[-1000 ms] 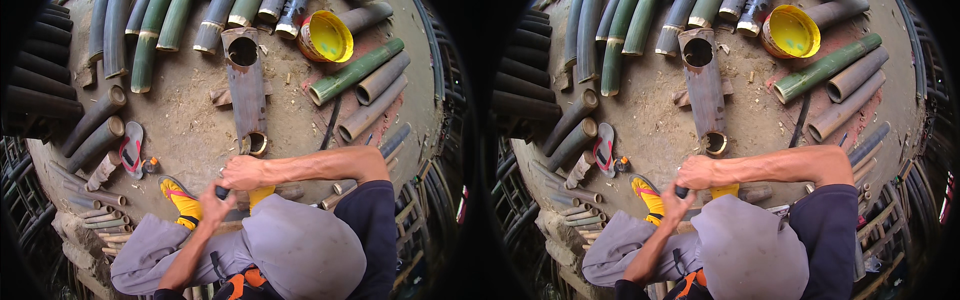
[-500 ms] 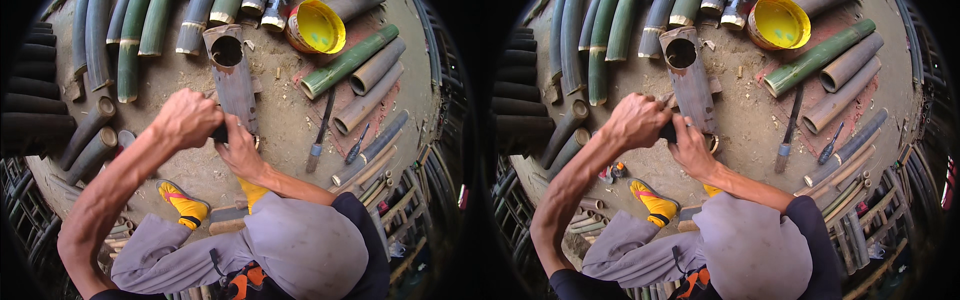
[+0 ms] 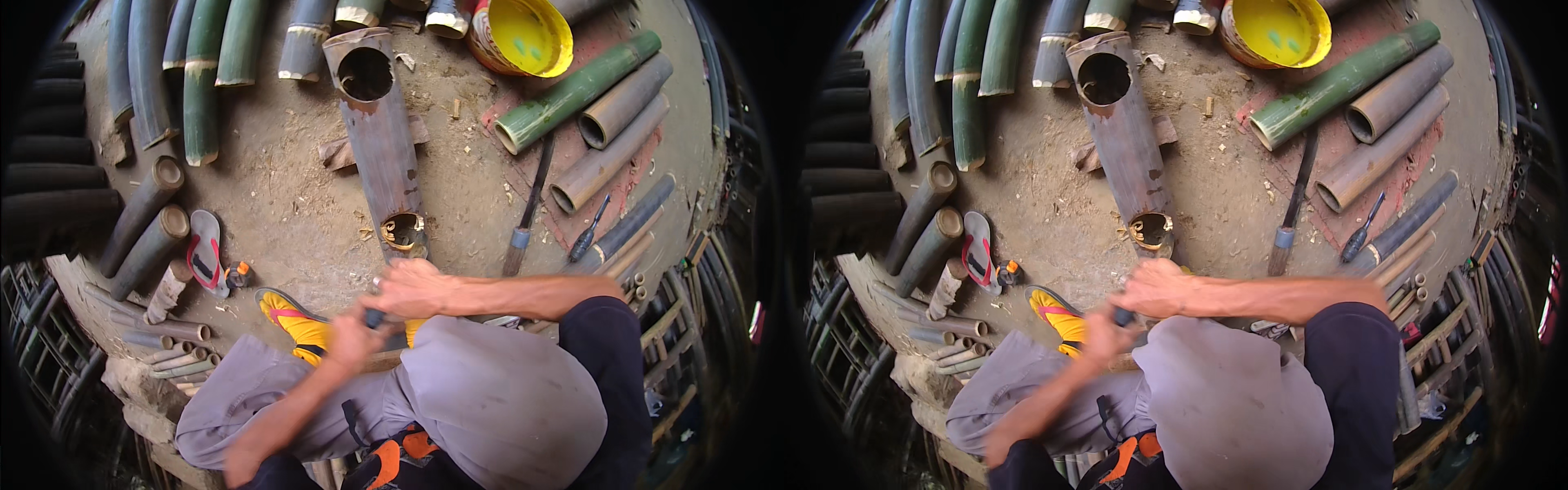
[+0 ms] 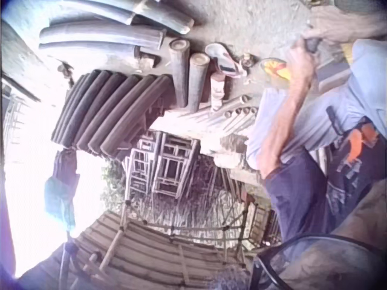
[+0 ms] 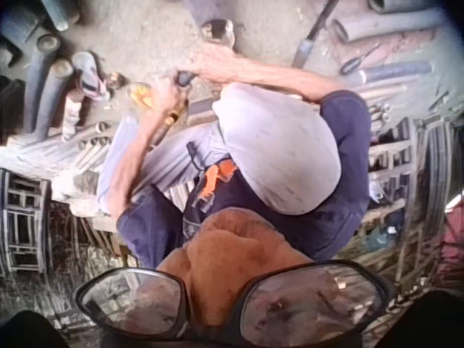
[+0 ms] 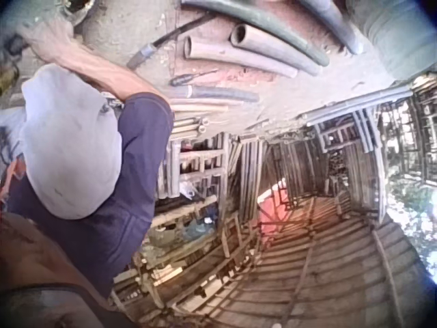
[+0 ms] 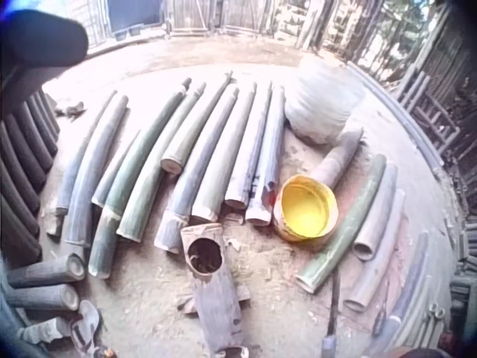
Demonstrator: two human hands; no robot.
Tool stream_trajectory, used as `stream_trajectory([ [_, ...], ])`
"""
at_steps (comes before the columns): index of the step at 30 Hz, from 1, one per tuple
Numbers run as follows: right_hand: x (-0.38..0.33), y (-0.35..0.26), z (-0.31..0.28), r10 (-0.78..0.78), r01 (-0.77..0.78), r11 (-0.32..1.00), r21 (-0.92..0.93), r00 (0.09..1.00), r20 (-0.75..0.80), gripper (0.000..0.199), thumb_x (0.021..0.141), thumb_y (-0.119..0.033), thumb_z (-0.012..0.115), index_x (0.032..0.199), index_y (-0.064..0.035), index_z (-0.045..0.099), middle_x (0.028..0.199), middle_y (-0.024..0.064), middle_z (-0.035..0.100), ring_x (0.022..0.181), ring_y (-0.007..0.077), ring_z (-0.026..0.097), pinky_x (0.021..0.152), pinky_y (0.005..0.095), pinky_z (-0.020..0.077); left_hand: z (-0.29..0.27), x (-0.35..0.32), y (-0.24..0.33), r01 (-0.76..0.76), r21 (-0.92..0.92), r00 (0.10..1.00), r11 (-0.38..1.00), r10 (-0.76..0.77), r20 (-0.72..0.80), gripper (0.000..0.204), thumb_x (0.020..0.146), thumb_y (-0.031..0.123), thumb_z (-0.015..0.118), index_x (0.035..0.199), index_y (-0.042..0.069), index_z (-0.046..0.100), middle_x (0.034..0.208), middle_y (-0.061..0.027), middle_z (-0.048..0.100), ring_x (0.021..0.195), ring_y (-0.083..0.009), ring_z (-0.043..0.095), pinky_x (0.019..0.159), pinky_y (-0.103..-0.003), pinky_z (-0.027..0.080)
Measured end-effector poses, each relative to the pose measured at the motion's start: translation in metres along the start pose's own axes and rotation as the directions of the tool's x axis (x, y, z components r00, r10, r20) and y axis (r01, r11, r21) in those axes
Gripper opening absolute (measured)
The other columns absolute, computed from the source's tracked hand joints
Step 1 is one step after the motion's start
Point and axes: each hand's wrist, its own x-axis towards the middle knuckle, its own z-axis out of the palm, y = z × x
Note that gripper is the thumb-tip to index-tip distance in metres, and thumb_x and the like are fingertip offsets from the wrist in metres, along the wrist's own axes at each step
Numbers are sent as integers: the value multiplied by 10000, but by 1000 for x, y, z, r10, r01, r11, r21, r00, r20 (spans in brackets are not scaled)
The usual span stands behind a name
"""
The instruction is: The person measures a length on a piece of bamboo, places a second bamboo piece onto it, and then carves out a section using a blade and a wooden mallet.
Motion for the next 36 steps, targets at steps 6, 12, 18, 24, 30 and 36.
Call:
stream_trajectory([
  [6, 43, -29, -1, 374, -41, 888, 457, 642, -669, 541, 703, -79, 709, 1190, -98, 473, 933, 165, 552, 896, 359, 585, 794, 442, 466, -148, 63, 31, -420, 612, 907, 670, 294, 302, 197, 691, 146, 635, 865, 62, 595, 736, -151, 642, 662, -341, 661, 605, -446, 534],
  [12, 12, -10, 10, 142, -100, 981, 164, 954, -265, 381, 800, -107, 595, 1160, -168, 485, 866, 151, 584, 870, 345, 618, 724, 469, 502, -63, 19, 5, -105, 274, 990, 956, 74, 119, 339, 636, 203, 751, 900, 61, 593, 780, -189, 670, 701, -383, 667, 650, -457, 544],
  [18, 11, -18, 8, 116, -69, 986, 151, 939, -325, 451, 748, -118, 662, 1163, -153, 489, 826, 112, 581, 818, 342, 614, 738, 477, 484, -56, 18, -13, -162, 248, 984, 955, 139, 107, 378, 647, 212, 750, 940, 53, 571, 770, -186, 661, 701, -371, 667, 626, -460, 541],
  [24, 28, -12, -1, 179, -26, 949, 313, 866, -468, 447, 719, -63, 678, 1117, -95, 477, 862, 130, 558, 866, 344, 595, 775, 446, 479, -119, 47, 27, -216, 548, 963, 808, 85, 254, 236, 649, 189, 676, 832, 54, 614, 729, -177, 667, 672, -353, 670, 612, -448, 545],
  [30, -3, -2, -7, -67, 84, 992, -94, 983, 170, 265, 814, -312, 600, 1026, -153, 587, 668, 77, 650, 654, 312, 672, 561, 459, 517, 35, -19, 29, 279, -183, 960, 943, -280, 20, 363, 698, 294, 757, 877, 3, 636, 741, -220, 675, 641, -340, 679, 627, -434, 543],
  [36, 30, -7, -20, -172, 200, 966, -163, 971, 168, 131, 775, -154, 580, 739, -110, 698, 709, 87, 690, 700, 274, 697, 529, 406, 526, 50, -22, -5, 215, -450, 921, 867, -333, -202, 296, 647, 169, 722, 895, 25, 649, 658, -149, 647, 591, -250, 664, 604, -376, 532],
])
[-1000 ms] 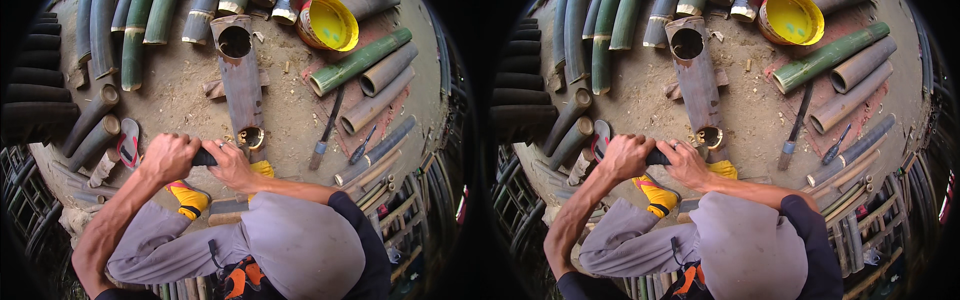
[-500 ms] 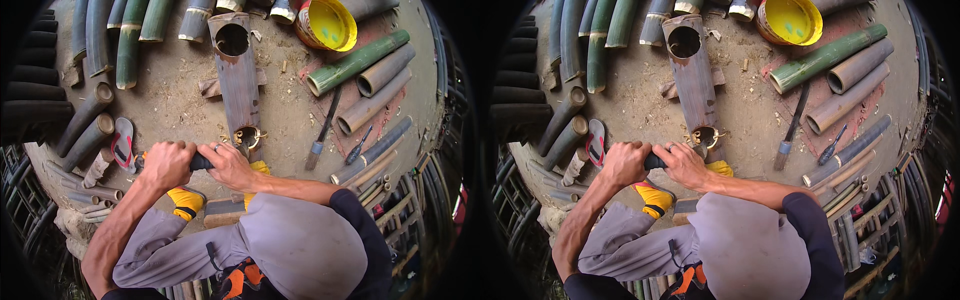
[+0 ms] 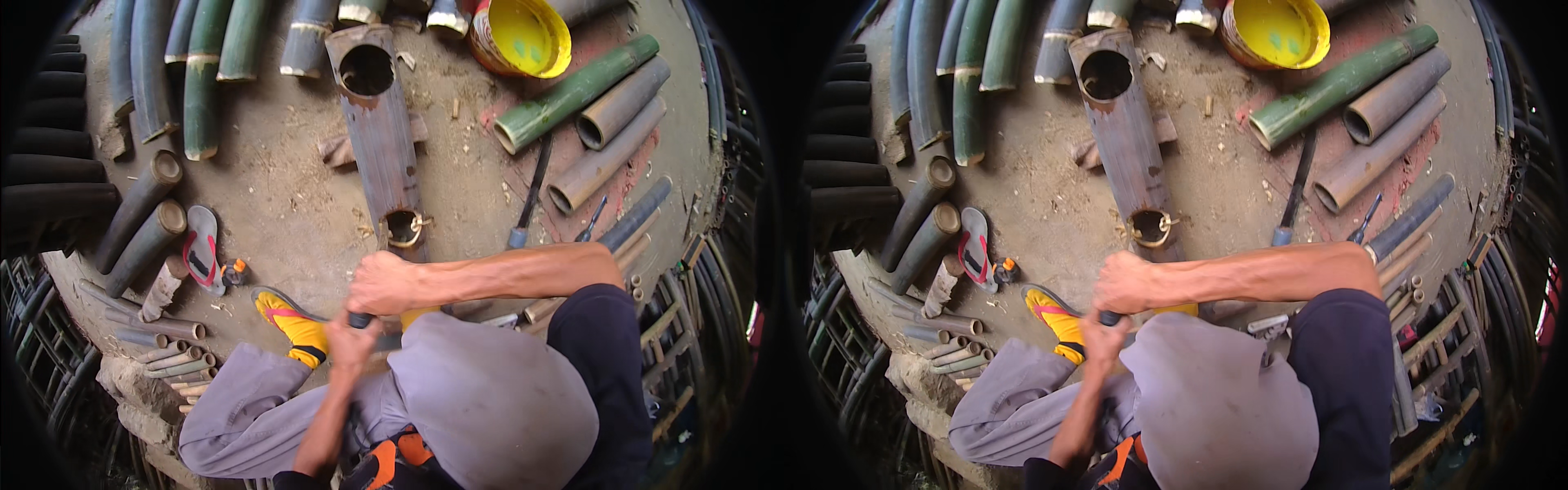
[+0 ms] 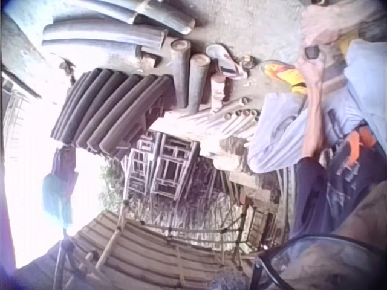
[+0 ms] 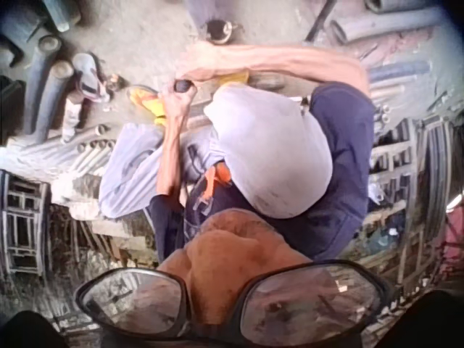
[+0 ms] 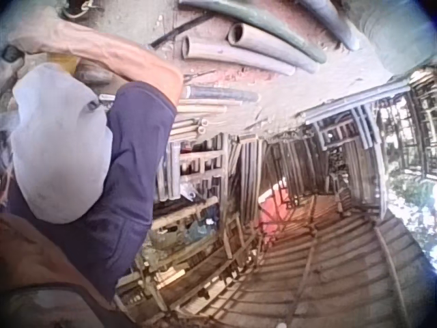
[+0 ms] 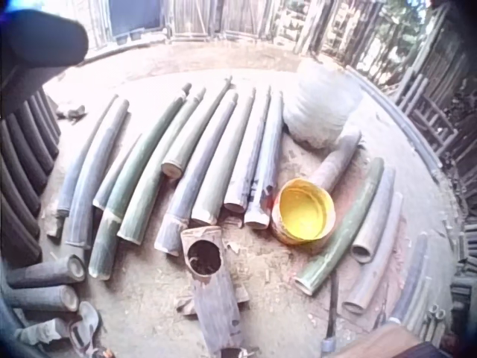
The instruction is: The person measures a length on a piece of bamboo, places a second bamboo piece onto it, and then carves out a section using a blade and a wooden mallet.
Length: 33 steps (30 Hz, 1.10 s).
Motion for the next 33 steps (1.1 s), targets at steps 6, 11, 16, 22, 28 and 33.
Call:
stream_trajectory([
  [6, -3, 1, -23, 352, -247, 925, 289, 843, -406, 269, 809, -40, 539, 1076, -70, 540, 821, 165, 631, 834, 362, 641, 708, 462, 513, -105, 74, 89, -398, 559, 915, 728, 269, 302, 300, 612, 193, 729, 881, 85, 652, 728, -178, 671, 665, -355, 667, 647, -440, 546],
  [11, -3, 5, -16, 438, -201, 897, 395, 539, -720, 278, 752, 10, 567, 1016, -50, 502, 830, 158, 607, 842, 347, 607, 788, 432, 484, -117, 105, 162, -619, 708, 780, 339, 369, 505, 206, 629, 170, 676, 798, 63, 626, 720, -165, 658, 690, -355, 663, 622, -448, 535],
  [16, -10, 7, -10, 524, -163, 850, 500, 187, -831, 315, 711, 29, 587, 1010, -31, 510, 804, 151, 585, 807, 341, 606, 714, 441, 492, -95, 120, 219, -709, 705, 666, 23, 348, 659, 111, 621, 144, 662, 695, 70, 626, 675, -133, 653, 649, -313, 672, 577, -409, 531],
  [22, -3, 4, -5, 278, -248, 959, 135, 915, -293, 315, 708, -5, 601, 1018, -50, 573, 783, 151, 655, 742, 328, 665, 705, 429, 542, -64, 52, 56, -287, 310, 957, 906, 257, 134, 260, 597, 161, 713, 827, 41, 696, 674, -139, 663, 600, -249, 663, 604, -352, 529],
  [28, -1, 5, -28, 315, -203, 942, 269, 811, -493, 338, 746, -5, 591, 1080, -48, 565, 758, 146, 650, 731, 330, 667, 649, 426, 534, -117, 79, 112, -322, 582, 942, 747, 193, 273, 321, 577, 206, 758, 875, 92, 720, 699, -173, 673, 630, -309, 676, 644, -405, 558],
  [33, 0, 3, -13, 316, -264, 949, 174, 817, -483, 341, 765, -12, 576, 1102, -51, 549, 776, 140, 625, 779, 294, 646, 712, 428, 528, -99, 70, 98, -389, 525, 921, 757, 313, 230, 254, 588, 167, 739, 823, 83, 694, 699, -179, 661, 636, -352, 662, 655, -427, 549],
])
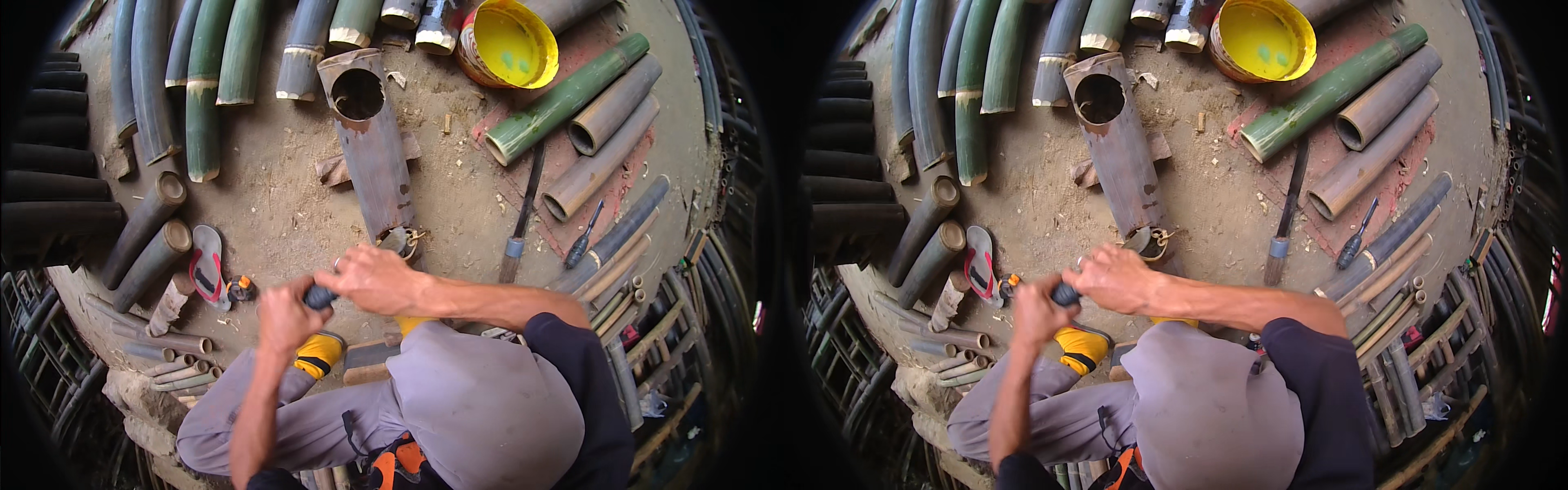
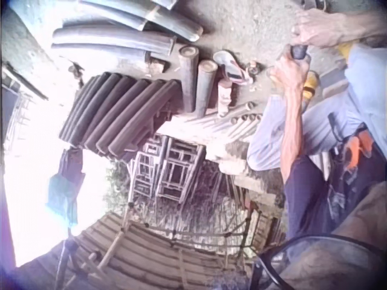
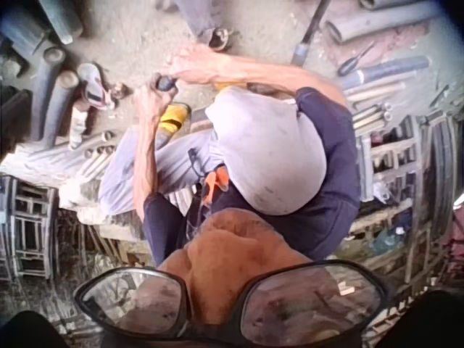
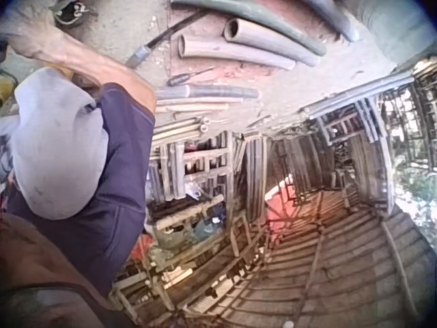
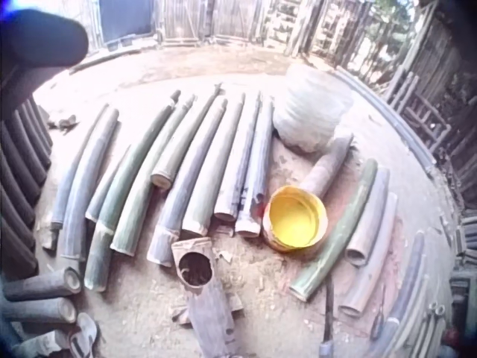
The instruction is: The person measures a length on a piece of bamboo, places a second bamboo piece onto it, and then carves out a section using a blade and a wooden mallet.
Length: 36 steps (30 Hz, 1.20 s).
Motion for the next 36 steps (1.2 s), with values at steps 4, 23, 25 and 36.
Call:
stream_trajectory([
  [4, -5, 8, -4, 56, -39, 991, 131, 990, -131, 418, 748, -3, 596, 1163, -41, 562, 816, 140, 622, 858, 309, 634, 770, 424, 512, -16, 22, 7, -118, 197, 993, 973, 112, 41, 277, 588, 182, 735, 846, 92, 688, 709, -157, 670, 631, -329, 666, 627, -422, 551],
  [23, -32, 21, 3, -296, 243, 955, 169, 807, 511, 152, 838, -147, 520, 927, -56, 604, 693, 151, 654, 708, 344, 681, 556, 472, 532, 92, -51, 32, 442, -379, 872, 813, -292, 392, 437, 688, 286, 764, 1016, 16, 658, 743, -168, 683, 680, -231, 682, 662, -363, 531],
  [25, -50, 37, -5, -385, 385, 914, 130, 719, 579, 142, 818, -174, 541, 866, -72, 627, 693, 128, 661, 695, 327, 682, 528, 453, 528, 152, -80, 49, 444, -546, 896, 711, -327, 302, 426, 695, 269, 765, 1020, 17, 653, 750, -176, 681, 684, -199, 671, 648, -358, 519],
  [36, -9, 9, 4, -109, 109, 990, -91, 994, 10, 282, 780, -123, 599, 1062, -115, 573, 809, 95, 623, 782, 263, 639, 677, 407, 513, 31, -14, -11, -53, 48, 992, 997, 58, -115, 331, 574, 125, 754, 888, 72, 665, 706, -128, 671, 605, -287, 650, 610, -396, 516],
])
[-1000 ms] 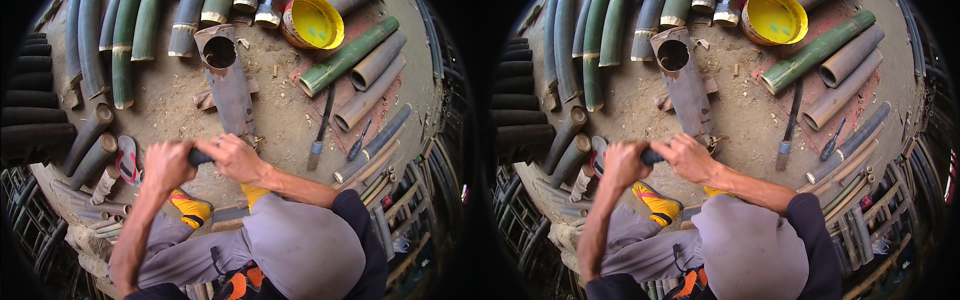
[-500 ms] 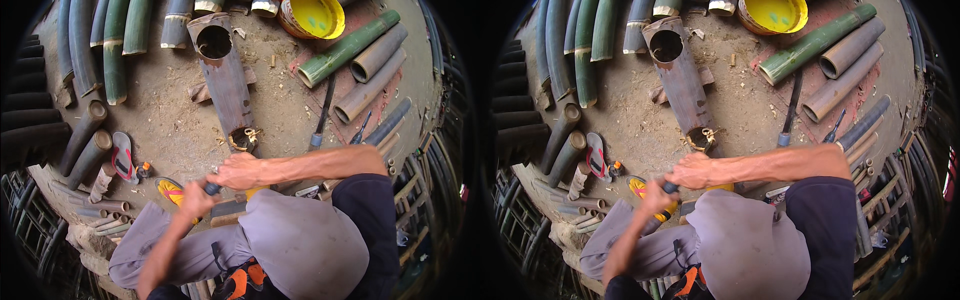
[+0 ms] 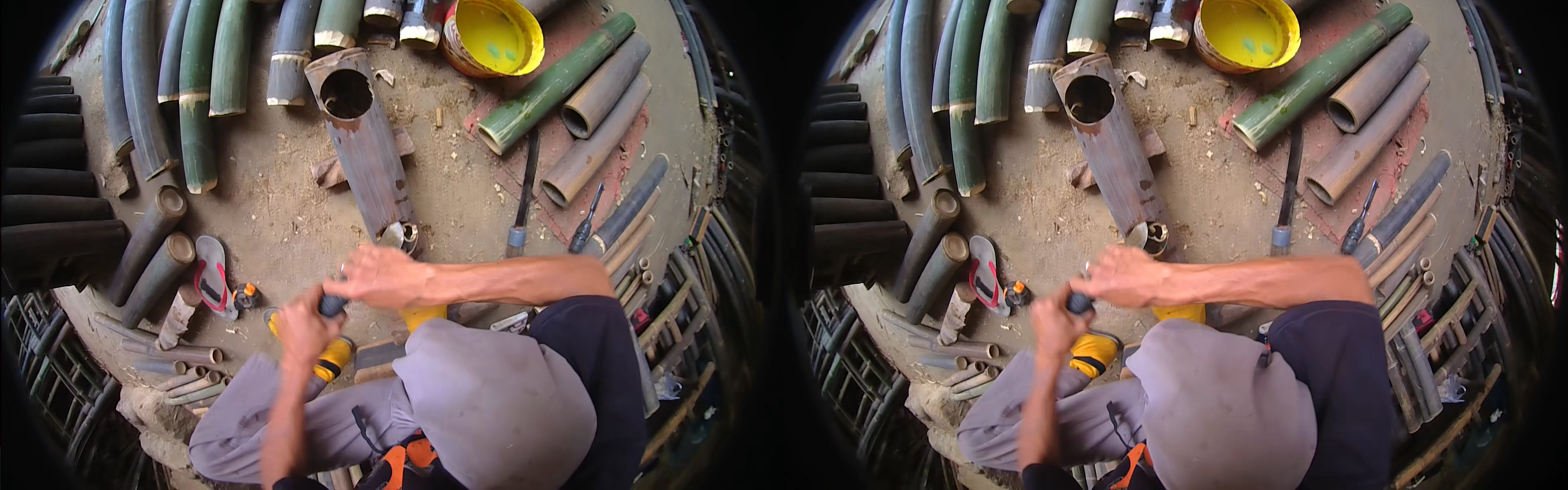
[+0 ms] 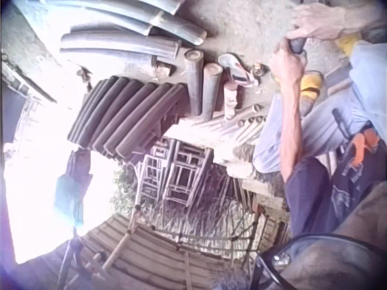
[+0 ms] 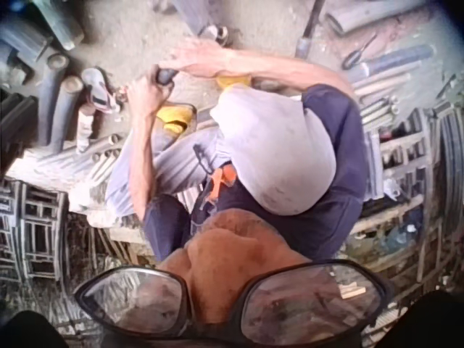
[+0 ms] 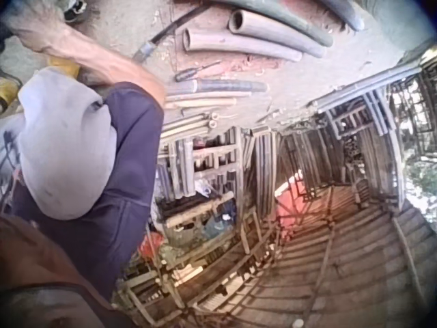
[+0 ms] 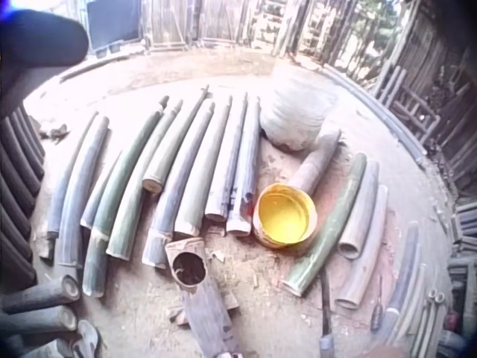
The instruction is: The person measures a length on a piece of bamboo, places a second bamboo piece onto it, and then carves out a section using a blade and a wooden mallet.
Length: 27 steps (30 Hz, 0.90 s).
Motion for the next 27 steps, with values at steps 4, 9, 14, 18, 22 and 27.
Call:
stream_trajectory([
  [4, 5, -3, -3, 241, -154, 959, 239, 885, -397, 371, 738, -11, 591, 1100, -52, 523, 826, 124, 595, 825, 324, 608, 754, 428, 483, -72, 69, 30, -285, 329, 947, 900, 210, 244, 235, 590, 165, 708, 784, 72, 614, 730, -131, 645, 661, -349, 643, 604, -436, 520],
  [9, -3, 4, 1, 460, -253, 879, 404, 669, -583, 424, 707, -1, 629, 1116, -15, 516, 873, 165, 599, 858, 364, 602, 771, 442, 486, -87, 119, 80, -561, 496, 815, 663, 339, 469, 127, 630, 140, 670, 731, 67, 644, 718, -121, 662, 651, -302, 669, 580, -397, 535],
  [14, -7, 2, -1, 582, -262, 798, 542, 568, -582, 461, 707, -8, 635, 1155, -21, 525, 930, 209, 602, 914, 400, 601, 787, 450, 496, -94, 142, 118, -675, 537, 733, 505, 380, 564, 112, 642, 166, 684, 715, 81, 691, 691, -125, 669, 656, -291, 680, 578, -376, 543],
  [18, -31, -19, -19, 275, -243, 952, 187, 946, -169, 653, 713, -165, 719, 1316, -73, 485, 1070, 213, 572, 1047, 379, 571, 930, 430, 460, -50, 59, 0, 38, -35, 645, 999, 3, 764, 357, 649, 314, 764, 817, 10, 684, 635, -86, 650, 587, -206, 644, 555, -339, 515],
  [22, -68, -47, -51, 374, -110, 871, 479, 780, -502, 806, 759, -323, 749, 1415, -30, 382, 1268, 223, 498, 1215, 331, 492, 1048, 406, 374, -58, -9, 46, 378, -401, 864, 834, -163, 476, 492, 699, 306, 767, 1012, -42, 615, 709, -117, 621, 659, -211, 619, 632, -366, 498],
  [27, -94, -34, -40, 779, -76, 148, 986, 623, -69, 594, 825, -248, 699, 1288, 23, 443, 1023, 89, 623, 967, 205, 593, 853, 337, 481, 10, -13, 87, -398, -452, 898, 798, 440, -13, 839, 734, 414, 780, 1318, -82, 437, 1201, -243, 556, 1048, -257, 569, 925, -374, 444],
])
